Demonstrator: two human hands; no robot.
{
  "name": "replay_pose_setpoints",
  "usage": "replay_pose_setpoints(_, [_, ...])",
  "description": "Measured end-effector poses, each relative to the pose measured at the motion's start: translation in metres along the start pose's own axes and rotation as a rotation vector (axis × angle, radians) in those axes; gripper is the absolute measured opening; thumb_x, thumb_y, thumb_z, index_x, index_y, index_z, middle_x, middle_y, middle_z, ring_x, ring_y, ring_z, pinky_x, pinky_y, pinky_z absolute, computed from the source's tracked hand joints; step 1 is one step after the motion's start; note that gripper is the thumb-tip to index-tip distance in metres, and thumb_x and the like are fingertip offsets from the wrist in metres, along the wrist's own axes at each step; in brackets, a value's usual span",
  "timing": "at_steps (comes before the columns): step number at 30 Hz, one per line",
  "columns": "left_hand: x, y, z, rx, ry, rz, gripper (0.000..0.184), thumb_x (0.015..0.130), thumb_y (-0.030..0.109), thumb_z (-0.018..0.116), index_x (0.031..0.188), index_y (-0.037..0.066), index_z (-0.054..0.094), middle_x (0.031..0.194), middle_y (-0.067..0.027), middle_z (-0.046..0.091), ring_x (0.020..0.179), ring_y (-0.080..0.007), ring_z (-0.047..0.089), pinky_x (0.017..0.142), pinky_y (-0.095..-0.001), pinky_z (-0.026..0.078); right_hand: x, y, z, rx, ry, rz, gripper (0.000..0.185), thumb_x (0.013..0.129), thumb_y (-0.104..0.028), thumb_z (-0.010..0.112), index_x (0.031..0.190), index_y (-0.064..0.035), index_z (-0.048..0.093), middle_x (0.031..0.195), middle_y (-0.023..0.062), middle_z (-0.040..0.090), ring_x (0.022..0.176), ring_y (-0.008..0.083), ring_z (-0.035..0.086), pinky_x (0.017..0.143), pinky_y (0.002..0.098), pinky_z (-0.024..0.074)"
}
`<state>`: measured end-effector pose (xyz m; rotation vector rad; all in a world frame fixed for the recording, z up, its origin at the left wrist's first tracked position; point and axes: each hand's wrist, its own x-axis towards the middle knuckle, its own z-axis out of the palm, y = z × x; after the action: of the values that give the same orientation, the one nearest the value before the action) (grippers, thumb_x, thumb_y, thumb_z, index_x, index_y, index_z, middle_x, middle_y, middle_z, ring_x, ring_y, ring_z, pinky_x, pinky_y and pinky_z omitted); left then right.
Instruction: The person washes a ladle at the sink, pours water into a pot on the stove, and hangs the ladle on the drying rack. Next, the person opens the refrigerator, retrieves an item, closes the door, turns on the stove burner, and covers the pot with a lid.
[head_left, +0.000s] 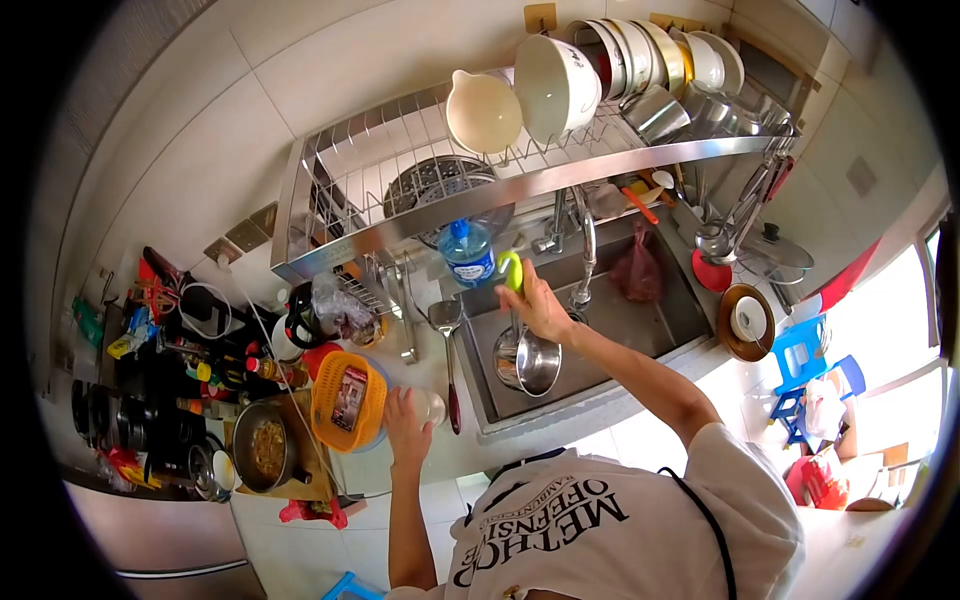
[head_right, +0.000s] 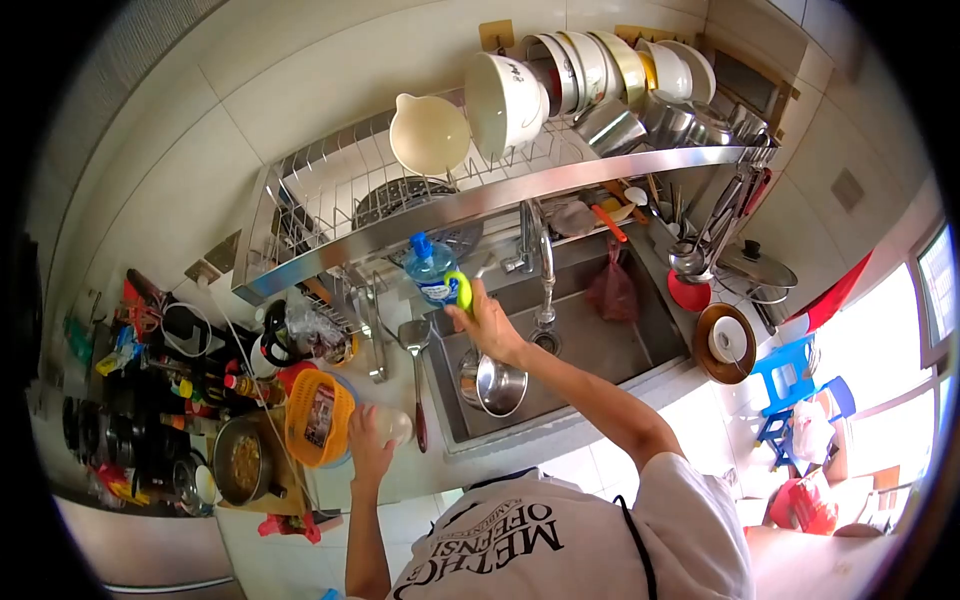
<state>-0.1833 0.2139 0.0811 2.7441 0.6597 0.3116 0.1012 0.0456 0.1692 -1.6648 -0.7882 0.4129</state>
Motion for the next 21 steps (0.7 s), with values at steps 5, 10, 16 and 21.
replay_pose_setpoints(5, [-0.001, -0.001, 0.0, 0.023, 0.013, 0.009, 0.075, 0.059, 0.01, 0.075, 0.124, 0.005, 0.04, 0.129, -0.0186, 0.036, 0.12, -0.0387, 0.034, 0.097, -0.0484, 0.029, 0.032, 0.013, 0.002, -0.155, 0.175, -0.079, 0.032, 0.087, -0.012, 0.051, 0.101, 0.0021, 0.025, 0.078, 0.0297, 0.056, 0.079, 0.0463, 0.057, 0.067, 0.0473, 0.0441])
replay_pose_setpoints(10, [-0.003, -0.004, -0.003, 0.025, -0.001, 0.017, 0.072, 0.059, 0.01, 0.075, 0.123, 0.006, 0.041, 0.128, -0.0171, 0.037, 0.12, -0.0376, 0.034, 0.097, -0.0491, 0.029, 0.079, 0.016, -0.008, -0.306, 0.137, -0.155, 0.037, 0.088, -0.018, 0.052, 0.109, 0.0019, 0.03, 0.086, 0.0246, 0.057, 0.079, 0.0405, 0.058, 0.071, 0.0432, 0.045])
replay_pose_setpoints(16, [-0.003, -0.005, -0.003, 0.044, -0.006, -0.002, 0.07, 0.06, 0.011, 0.075, 0.122, 0.008, 0.043, 0.128, -0.0158, 0.037, 0.12, -0.0366, 0.034, 0.096, -0.0493, 0.029, 0.141, -0.001, 0.001, -0.282, 0.238, -0.441, 0.029, 0.082, -0.01, 0.06, 0.101, 0.0018, 0.041, 0.088, 0.0232, 0.057, 0.08, 0.0403, 0.056, 0.069, 0.0423, 0.0454])
replay_pose_setpoints(21, [-0.003, -0.003, -0.006, 0.004, 0.013, -0.003, 0.066, 0.061, 0.011, 0.074, 0.12, 0.008, 0.046, 0.126, -0.0158, 0.039, 0.12, -0.0363, 0.034, 0.1, -0.0496, 0.026, 0.161, -0.02, 0.0, -0.253, 0.142, -0.256, 0.034, 0.089, -0.024, 0.055, 0.111, -0.0045, 0.037, 0.084, 0.0145, 0.054, 0.075, 0.0244, 0.053, 0.067, 0.04, 0.0437])
